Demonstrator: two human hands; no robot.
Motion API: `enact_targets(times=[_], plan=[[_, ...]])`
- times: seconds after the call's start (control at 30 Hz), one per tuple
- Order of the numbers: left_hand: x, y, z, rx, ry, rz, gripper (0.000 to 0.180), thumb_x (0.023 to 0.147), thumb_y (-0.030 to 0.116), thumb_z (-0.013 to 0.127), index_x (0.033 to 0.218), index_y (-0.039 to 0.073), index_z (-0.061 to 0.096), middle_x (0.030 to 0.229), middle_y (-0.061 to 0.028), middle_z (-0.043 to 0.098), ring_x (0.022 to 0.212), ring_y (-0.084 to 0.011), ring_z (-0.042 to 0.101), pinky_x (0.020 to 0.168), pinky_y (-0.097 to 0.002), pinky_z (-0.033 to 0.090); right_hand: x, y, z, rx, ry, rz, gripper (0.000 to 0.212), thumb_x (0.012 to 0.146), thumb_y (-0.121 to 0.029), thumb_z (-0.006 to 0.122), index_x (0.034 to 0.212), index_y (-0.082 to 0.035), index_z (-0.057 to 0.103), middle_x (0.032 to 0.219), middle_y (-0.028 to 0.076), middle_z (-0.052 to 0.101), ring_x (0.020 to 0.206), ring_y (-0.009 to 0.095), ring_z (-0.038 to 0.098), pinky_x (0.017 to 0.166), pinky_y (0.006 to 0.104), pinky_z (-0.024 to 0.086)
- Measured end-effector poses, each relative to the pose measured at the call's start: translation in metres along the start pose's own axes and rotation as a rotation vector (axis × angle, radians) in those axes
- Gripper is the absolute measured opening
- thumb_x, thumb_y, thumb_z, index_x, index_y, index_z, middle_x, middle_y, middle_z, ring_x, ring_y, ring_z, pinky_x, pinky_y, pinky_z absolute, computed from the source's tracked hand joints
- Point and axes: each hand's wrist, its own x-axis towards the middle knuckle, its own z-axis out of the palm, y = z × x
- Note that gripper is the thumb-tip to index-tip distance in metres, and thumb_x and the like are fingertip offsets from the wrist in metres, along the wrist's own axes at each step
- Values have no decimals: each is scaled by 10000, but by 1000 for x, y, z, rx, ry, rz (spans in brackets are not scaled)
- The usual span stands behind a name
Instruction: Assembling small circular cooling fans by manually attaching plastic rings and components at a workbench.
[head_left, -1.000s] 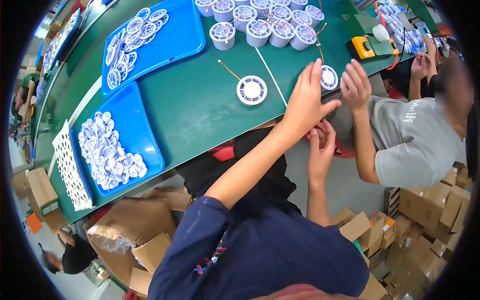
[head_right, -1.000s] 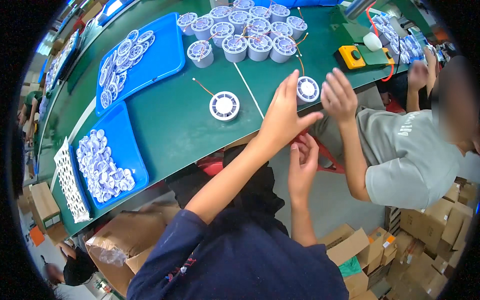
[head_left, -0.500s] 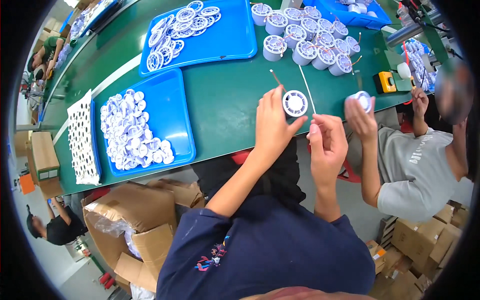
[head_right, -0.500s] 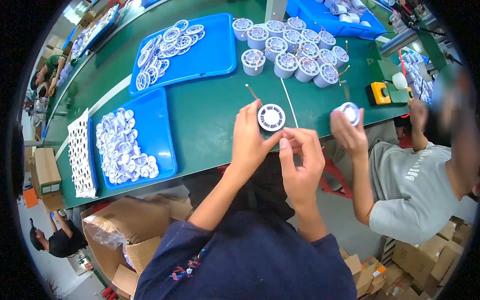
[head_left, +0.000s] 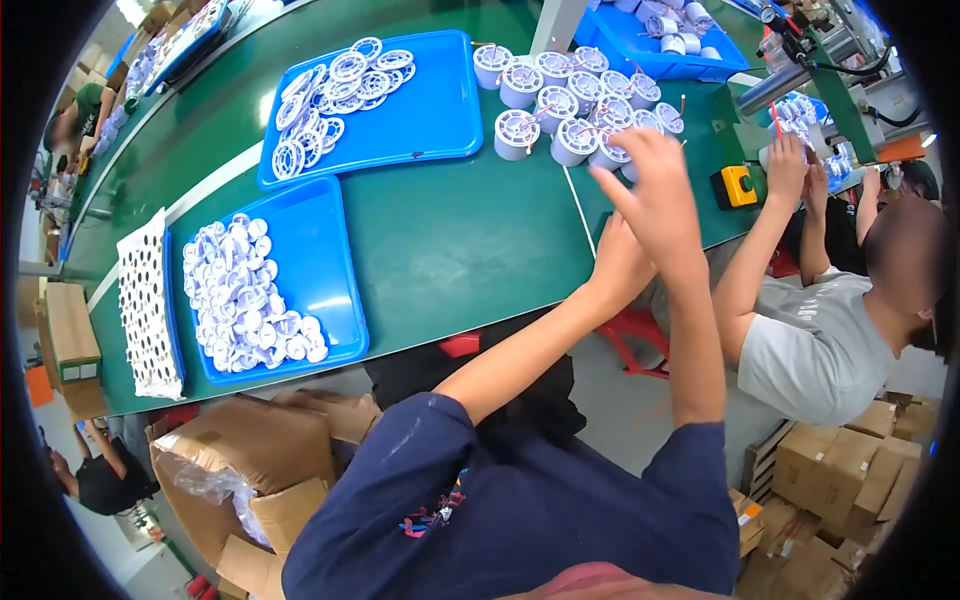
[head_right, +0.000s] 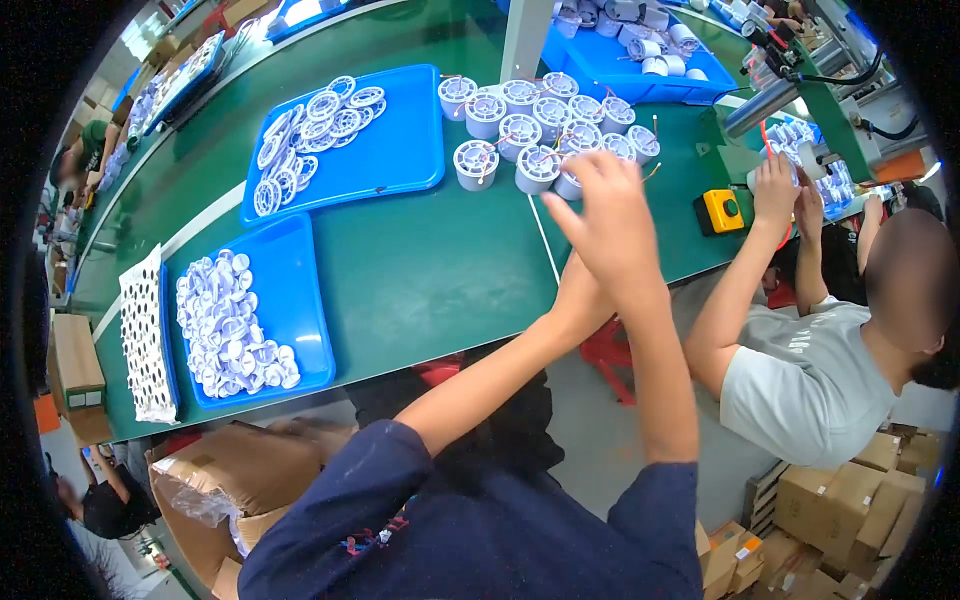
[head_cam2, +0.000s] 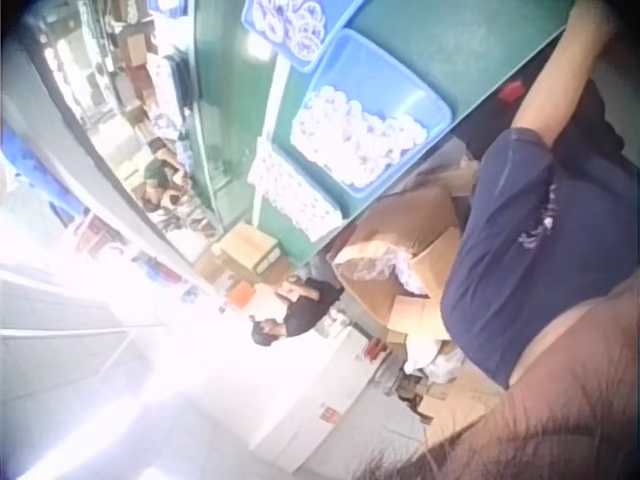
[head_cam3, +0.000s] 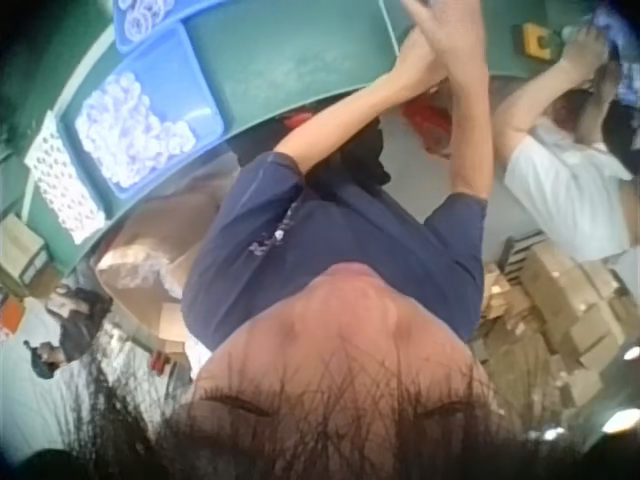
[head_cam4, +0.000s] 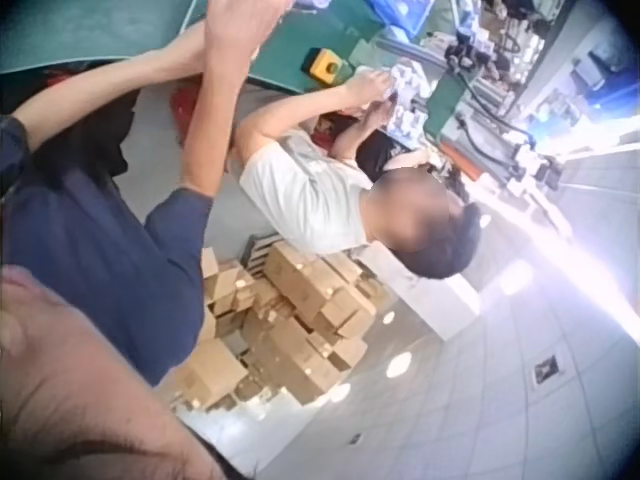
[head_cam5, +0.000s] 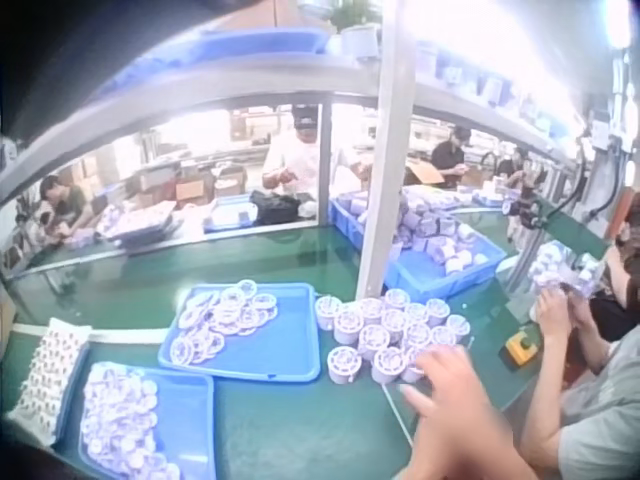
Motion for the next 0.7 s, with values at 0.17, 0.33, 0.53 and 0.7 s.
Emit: enact_targets(times=[0.17, 0.33, 0.53, 0.7], plan=[[-14, 12, -19, 123, -79, 10, 612, 868, 148, 832, 1386, -25, 555, 1296, -274, 631, 1217, -486, 599, 1034, -537, 485, 28, 34, 52, -239, -210, 9, 342, 817, -220, 873, 1118, -92, 772, 1341, 172, 654, 1296, 403, 549, 1095, 516, 465], [-80, 32, -111, 336, 38, -173, 961, 822, 122, 887, 1595, -72, 349, 1454, -297, 530, 1334, -477, 522, 1150, -515, 452, 9, 13, 32, -232, -103, -80, 270, 813, -158, 850, 1058, -68, 781, 1367, 173, 640, 1297, 395, 540, 1058, 529, 465], [-73, 44, -169, 320, 209, -100, 880, 814, 25, 849, 1583, -9, 422, 1444, -268, 566, 1349, -470, 557, 1103, -512, 497, -33, -80, 26, 378, -285, -95, 296, 845, -74, 814, 1105, -12, 687, 1321, 210, 643, 1184, 418, 640, 982, 494, 532], [-113, 26, -233, 365, 311, -195, 772, 825, 31, 872, 1510, 24, 517, 1319, -215, 668, 1185, -414, 684, 996, -474, 565, -35, -130, 61, 606, -342, 169, 197, 994, -136, 734, 1068, 30, 659, 1179, 225, 682, 853, 403, 723, 748, 476, 583]])
